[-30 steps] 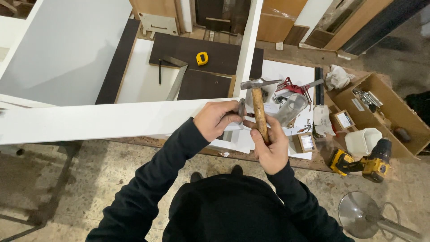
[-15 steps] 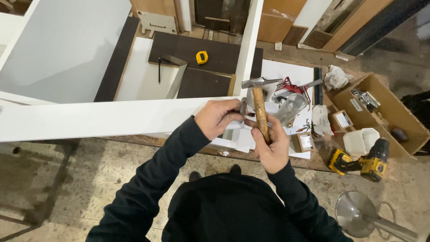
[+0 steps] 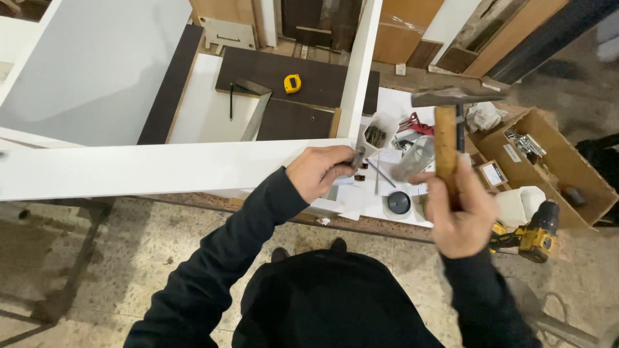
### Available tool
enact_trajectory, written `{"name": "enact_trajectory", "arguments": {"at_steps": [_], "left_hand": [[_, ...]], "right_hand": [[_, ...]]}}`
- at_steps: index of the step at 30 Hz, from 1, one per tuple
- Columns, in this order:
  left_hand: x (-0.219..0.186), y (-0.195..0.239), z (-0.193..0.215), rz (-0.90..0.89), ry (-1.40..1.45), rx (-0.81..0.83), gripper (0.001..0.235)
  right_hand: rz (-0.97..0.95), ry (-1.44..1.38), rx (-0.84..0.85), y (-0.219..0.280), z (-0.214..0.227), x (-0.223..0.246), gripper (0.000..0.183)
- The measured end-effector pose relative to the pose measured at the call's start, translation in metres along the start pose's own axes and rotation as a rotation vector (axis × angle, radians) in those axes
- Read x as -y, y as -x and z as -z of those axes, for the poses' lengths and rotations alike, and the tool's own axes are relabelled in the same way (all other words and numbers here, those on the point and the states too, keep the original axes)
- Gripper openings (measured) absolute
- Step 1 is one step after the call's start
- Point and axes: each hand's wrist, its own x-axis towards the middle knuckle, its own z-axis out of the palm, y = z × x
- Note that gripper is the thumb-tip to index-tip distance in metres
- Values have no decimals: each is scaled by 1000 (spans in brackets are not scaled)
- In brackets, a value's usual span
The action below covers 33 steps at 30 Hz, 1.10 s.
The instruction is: The person attaches small metal hinges to the edge of a white furniture panel. They position each hinge, mark screw holes with a pencil, hammer nails to start holes, then drive screws with a cordless drill, working on multiple hinges one at a time.
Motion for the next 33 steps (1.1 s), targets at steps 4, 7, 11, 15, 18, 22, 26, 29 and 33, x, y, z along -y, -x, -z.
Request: {"name": "enact_trajectory", "arguments": {"at_steps": [4, 7, 11, 15, 18, 22, 26, 29, 33], "left_hand": [[3, 0, -1, -26, -8, 6, 13], [6, -1, -3, -29, -42, 21, 13], [2, -2, -1, 28, -38, 52, 14], [2, -2, 0, -1, -67, 37, 18], [2, 0, 2, -21, -80, 50, 18], [3, -3, 1, -18, -72, 63, 18], [12, -1, 0, 59, 70, 27, 15], [26, 0, -1, 104, 318, -31, 15], [35, -1, 3, 173, 623, -119, 16]], "right_hand": [[-70, 378, 223, -21, 59, 43, 49], [-225, 690, 466, -35, 67, 69, 57], [-118, 550, 512, -46, 63, 84, 54], [146, 476, 277, -40, 69, 88, 48], [86, 493, 499, -28, 70, 44, 52], [-224, 680, 511, -31, 63, 76, 58], [-116, 473, 110, 3, 72, 47, 30], [-206, 421, 13, 45, 57, 0, 26], [-508, 492, -152, 135, 25, -86, 23]]}}
